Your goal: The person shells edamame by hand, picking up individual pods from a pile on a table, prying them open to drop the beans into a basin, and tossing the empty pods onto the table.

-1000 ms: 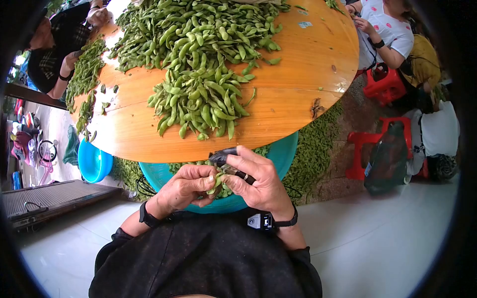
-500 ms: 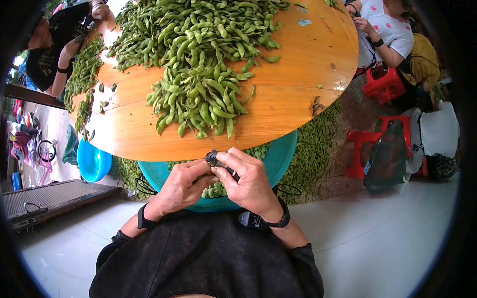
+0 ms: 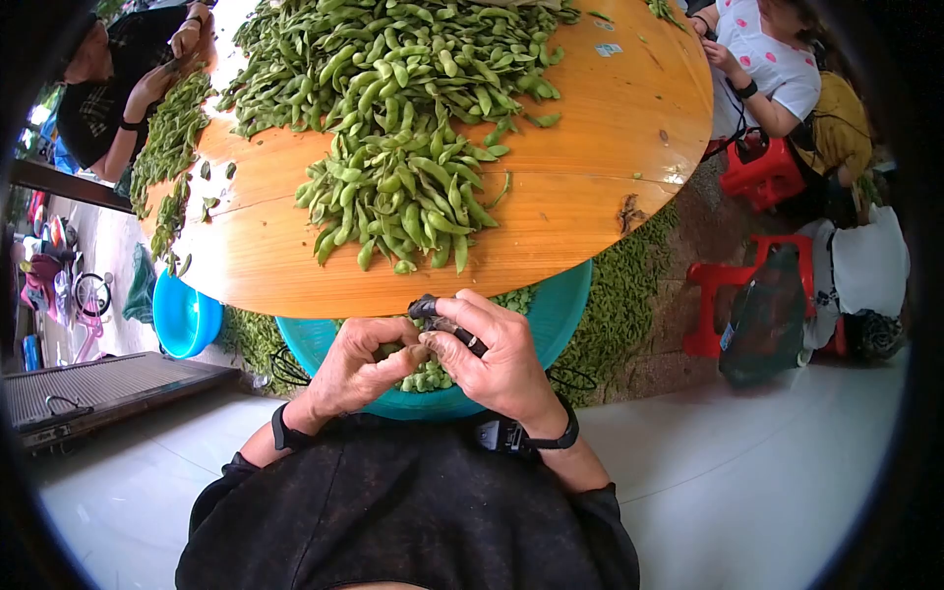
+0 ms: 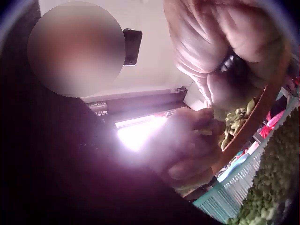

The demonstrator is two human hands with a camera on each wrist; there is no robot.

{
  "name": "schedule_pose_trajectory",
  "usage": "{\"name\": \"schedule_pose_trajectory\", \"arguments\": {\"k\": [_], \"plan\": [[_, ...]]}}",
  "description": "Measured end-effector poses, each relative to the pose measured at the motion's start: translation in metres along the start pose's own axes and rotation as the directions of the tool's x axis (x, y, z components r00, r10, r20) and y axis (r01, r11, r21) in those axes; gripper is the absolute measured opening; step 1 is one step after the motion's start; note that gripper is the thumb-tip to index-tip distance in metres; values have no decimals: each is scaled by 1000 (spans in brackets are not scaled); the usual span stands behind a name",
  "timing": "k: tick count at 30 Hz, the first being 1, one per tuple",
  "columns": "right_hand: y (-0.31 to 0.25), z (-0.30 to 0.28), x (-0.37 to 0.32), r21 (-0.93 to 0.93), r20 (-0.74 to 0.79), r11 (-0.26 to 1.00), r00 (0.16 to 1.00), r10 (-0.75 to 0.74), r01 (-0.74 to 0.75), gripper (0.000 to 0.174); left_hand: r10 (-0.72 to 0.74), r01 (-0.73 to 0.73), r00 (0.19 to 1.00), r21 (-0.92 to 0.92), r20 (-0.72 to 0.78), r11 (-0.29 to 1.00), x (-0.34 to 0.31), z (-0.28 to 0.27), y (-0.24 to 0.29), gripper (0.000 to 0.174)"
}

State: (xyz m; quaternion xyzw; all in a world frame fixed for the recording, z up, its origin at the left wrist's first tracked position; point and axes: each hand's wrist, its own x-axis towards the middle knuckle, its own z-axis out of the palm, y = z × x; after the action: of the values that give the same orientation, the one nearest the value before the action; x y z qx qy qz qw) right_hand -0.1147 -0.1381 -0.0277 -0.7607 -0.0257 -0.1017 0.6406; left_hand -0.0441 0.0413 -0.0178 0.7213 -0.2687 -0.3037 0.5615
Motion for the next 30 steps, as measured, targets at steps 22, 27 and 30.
{"name": "schedule_pose_trajectory", "arguments": {"k": [22,27,30], "plan": [[-14,-11,1,-89,84,994,994,69,-61,32,111,-108,994,95,-25,990,5,-2,6,11],[-26,-21,5,-219,-21,971,995,-101,94,23,-180,232,957,-228,227,945,7,-3,19,19],[-24,-50,-10,-60,-176,996,983,56,-67,21,63,187,895,-502,441,845,19,19,26,36]]}}
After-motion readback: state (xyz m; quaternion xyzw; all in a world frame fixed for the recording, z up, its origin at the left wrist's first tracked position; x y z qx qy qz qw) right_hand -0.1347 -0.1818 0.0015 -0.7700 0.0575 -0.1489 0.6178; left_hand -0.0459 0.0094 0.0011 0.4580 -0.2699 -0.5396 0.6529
